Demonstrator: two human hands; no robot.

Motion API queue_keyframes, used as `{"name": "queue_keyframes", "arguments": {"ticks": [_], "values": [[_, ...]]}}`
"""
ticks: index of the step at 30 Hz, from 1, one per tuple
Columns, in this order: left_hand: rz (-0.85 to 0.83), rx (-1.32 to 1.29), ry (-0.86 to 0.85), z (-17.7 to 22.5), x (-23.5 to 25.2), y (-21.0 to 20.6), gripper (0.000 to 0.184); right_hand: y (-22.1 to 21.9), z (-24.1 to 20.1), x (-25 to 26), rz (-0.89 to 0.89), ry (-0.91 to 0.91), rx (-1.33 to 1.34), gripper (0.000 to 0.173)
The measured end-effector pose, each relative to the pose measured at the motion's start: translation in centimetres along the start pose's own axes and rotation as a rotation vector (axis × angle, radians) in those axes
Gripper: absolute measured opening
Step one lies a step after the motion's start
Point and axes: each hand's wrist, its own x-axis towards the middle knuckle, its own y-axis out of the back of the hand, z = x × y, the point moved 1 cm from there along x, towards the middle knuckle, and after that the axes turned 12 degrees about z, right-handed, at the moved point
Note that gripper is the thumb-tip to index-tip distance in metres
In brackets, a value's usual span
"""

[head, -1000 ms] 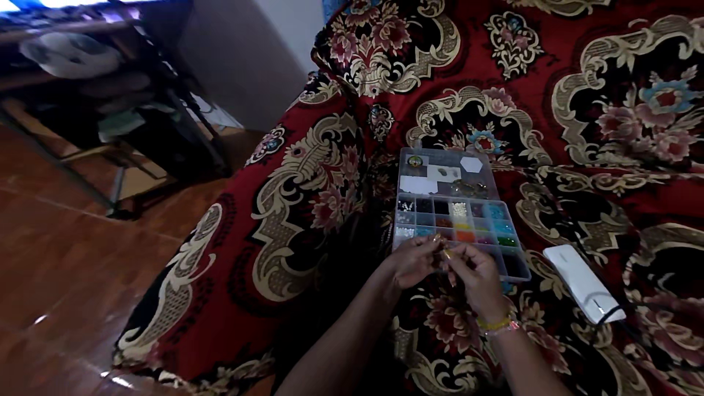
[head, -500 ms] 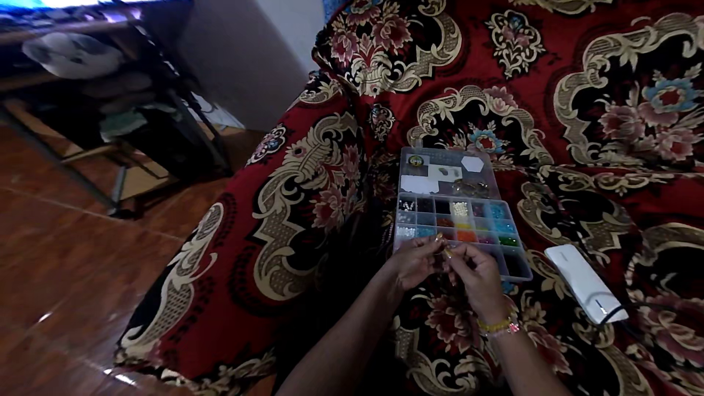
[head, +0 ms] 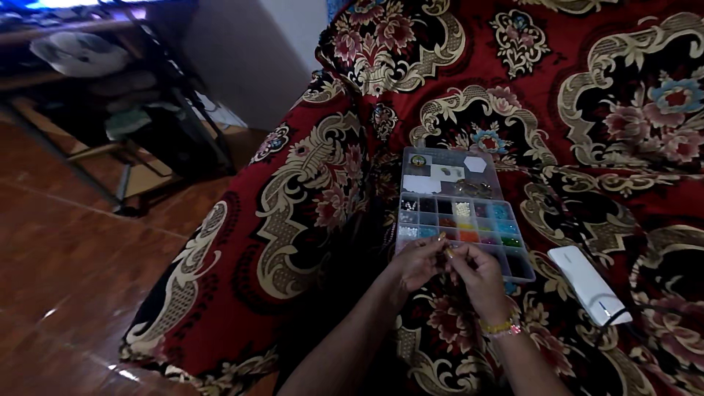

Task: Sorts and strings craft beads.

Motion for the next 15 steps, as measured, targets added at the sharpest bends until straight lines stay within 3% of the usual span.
{"name": "queue_keyframes", "arguments": {"ticks": [15], "values": [[-0.013,-0.041,0.008,-0.17,0.03,-0.03,0.025,-0.04,-0.12,-0.09,0.018,0.051,-0.044,0.009]]}}
